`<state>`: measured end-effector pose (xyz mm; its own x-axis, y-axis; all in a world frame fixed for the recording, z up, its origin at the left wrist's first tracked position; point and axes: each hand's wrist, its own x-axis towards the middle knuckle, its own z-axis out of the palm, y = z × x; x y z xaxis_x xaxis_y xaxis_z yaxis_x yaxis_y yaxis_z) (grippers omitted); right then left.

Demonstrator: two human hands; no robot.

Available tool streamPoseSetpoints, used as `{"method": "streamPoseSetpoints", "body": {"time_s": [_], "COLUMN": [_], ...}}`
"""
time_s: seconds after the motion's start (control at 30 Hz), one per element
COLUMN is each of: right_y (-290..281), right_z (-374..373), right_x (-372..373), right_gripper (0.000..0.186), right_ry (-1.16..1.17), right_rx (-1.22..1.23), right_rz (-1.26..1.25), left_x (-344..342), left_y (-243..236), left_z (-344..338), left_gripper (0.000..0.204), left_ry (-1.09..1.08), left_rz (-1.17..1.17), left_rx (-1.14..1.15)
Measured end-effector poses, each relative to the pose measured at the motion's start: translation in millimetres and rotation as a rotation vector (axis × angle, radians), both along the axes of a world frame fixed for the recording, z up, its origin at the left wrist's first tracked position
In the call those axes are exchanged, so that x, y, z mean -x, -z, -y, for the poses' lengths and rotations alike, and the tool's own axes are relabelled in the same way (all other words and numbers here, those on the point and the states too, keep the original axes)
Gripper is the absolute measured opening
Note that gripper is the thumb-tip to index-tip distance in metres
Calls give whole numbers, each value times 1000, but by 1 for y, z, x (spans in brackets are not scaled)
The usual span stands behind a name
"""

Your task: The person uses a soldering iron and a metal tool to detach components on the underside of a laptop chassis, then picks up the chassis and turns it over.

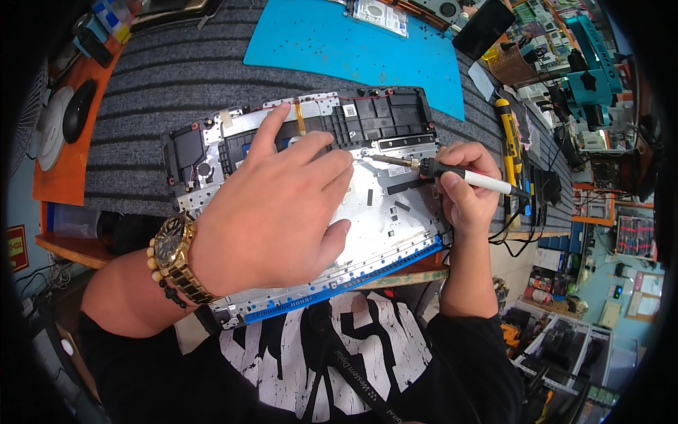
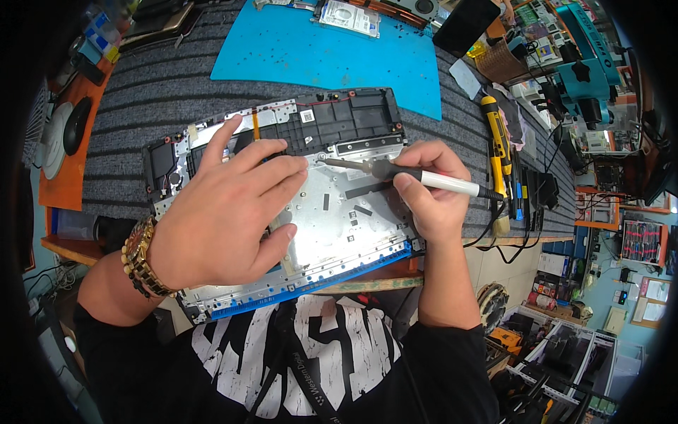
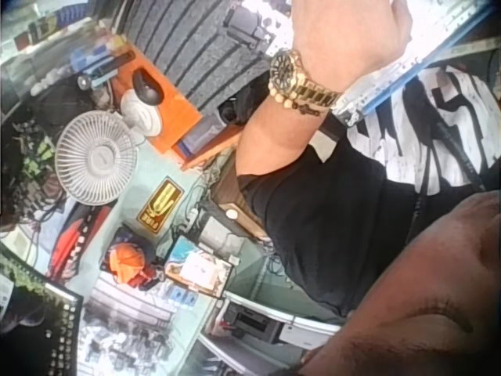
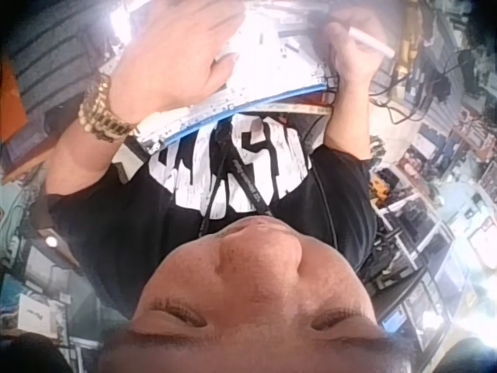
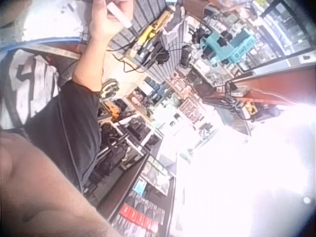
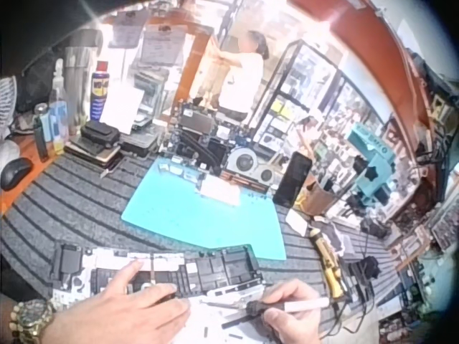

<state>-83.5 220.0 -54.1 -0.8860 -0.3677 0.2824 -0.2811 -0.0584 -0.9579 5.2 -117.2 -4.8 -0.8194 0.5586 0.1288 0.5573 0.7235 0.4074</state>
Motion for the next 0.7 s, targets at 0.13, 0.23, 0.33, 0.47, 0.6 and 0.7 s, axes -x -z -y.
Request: {"method": "streamPoseSetpoints", "body": {"time_s": [0.13,0.23,0.33,0.47,0.6,0.7], "right_y": [-2,-3,-2,-1,-2,-2], "right_z": [-1,-1,0,1,2,4], "right_x": [-9,-13,-14,-14,-15,-15], "right_gripper": [23,23,23,23,23,23], "right_ry": [25,57,89,73,74,81], "right_rx": [-22,-44,-62,-47,-48,-50], "right_rz": [21,37,39,48,47,50], "left_x": [0,0,0,0,0,0], "left_y": [2,4,5,8,10,10], "left_z": [0,0,0,-1,-2,-3], "left_gripper": [58,58,58,57,57,57], "left_ry": [2,-6,-12,-18,-36,-40], "left_rz": [-8,-36,-51,-50,-86,-92], "left_rx": [-2,-5,2,-5,2,6]}}
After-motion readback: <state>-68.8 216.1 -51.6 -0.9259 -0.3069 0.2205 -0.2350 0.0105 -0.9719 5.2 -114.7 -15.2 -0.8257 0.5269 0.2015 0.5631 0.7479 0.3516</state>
